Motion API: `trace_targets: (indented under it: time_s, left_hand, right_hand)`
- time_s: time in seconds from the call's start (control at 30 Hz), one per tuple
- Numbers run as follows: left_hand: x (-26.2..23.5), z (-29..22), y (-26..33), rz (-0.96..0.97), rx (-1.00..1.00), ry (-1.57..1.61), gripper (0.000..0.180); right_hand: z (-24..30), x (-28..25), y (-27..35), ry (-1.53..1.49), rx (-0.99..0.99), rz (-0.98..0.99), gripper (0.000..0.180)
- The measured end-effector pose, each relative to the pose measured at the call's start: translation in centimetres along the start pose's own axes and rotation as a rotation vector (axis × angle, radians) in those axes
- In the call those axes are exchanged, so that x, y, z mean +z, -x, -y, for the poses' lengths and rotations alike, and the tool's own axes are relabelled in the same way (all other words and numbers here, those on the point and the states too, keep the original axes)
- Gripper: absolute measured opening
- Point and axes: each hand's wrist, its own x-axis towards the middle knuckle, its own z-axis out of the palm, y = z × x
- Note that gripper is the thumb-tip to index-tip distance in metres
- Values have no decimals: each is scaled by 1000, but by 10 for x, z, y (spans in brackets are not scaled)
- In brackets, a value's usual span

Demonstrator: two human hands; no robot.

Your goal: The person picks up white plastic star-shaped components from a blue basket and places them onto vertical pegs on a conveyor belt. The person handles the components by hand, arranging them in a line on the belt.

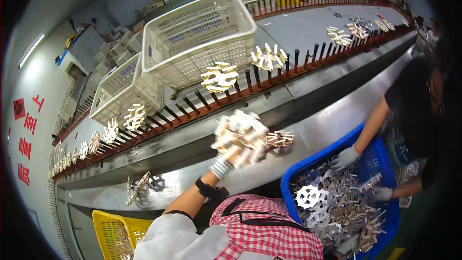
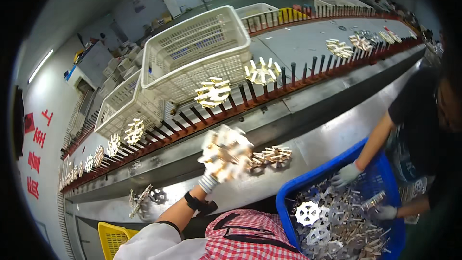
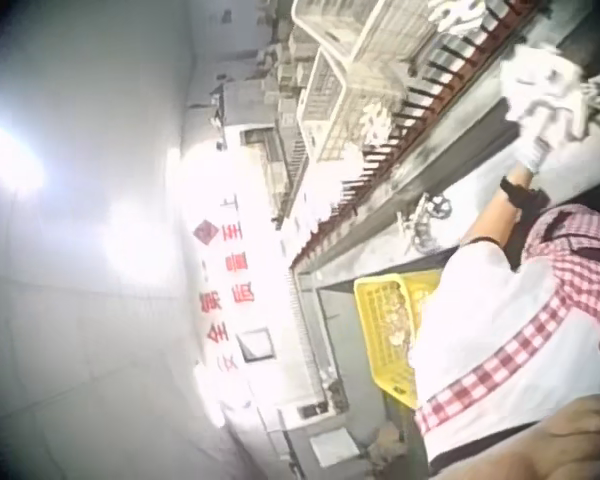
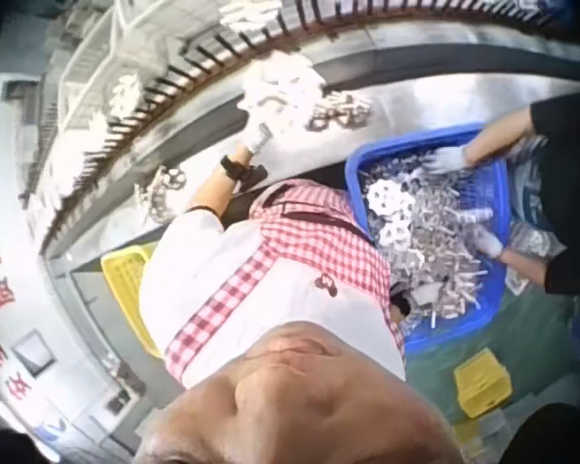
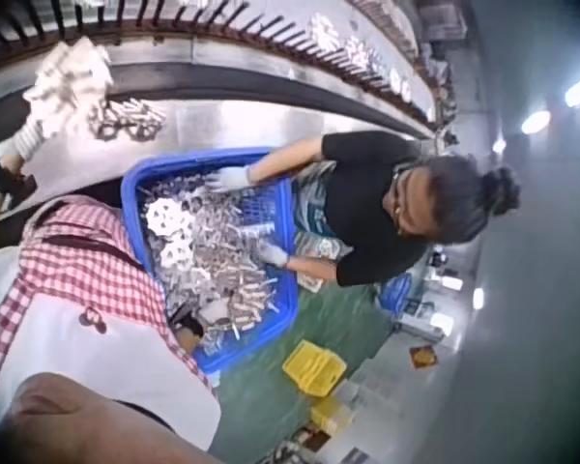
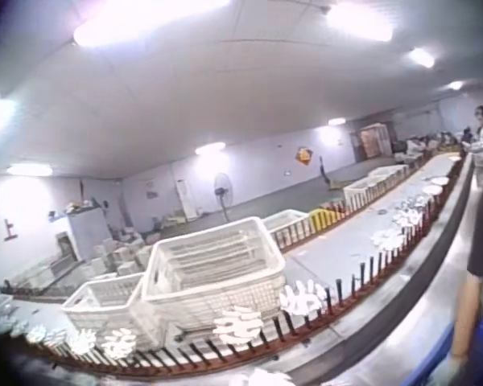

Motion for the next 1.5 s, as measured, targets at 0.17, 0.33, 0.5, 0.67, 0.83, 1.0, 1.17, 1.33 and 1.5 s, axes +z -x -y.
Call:
trace_targets:
  time_s: [0.17, 0.33, 0.5, 0.67, 0.83, 1.0, 1.17, 1.33, 1.5]
  left_hand:
    - [-183, 92, -35, -615, -207, -1488, 42]
    - [-300, 160, -63, -883, -366, -906, 36]
    - [-366, 209, -22, -822, -394, -1202, 36]
    - [-408, 223, 15, -771, -301, -1426, 37]
    - [-453, 233, 33, -707, -90, -1550, 41]
    - [-469, 260, 46, -993, -246, -852, 52]
    - [-550, 290, 100, -837, -174, -1413, 54]
    - [-519, 328, 76, -850, -219, -1525, 44]
    - [-485, 333, 72, -816, -513, -1377, 46]
  right_hand:
    - [67, 26, 82, -439, 59, 131, 21]
    - [133, 78, 141, -614, 7, 290, 21]
    - [192, 134, 194, -692, -17, 523, 22]
    - [243, 178, 255, -762, -20, 746, 23]
    - [285, 222, 315, -827, -51, 950, 28]
    - [320, 246, 388, -540, -329, 764, 38]
    - [322, 285, 379, -776, 172, 1171, 45]
    - [337, 320, 348, -1161, 410, 1400, 25]
    - [363, 326, 372, -989, 503, 1150, 23]
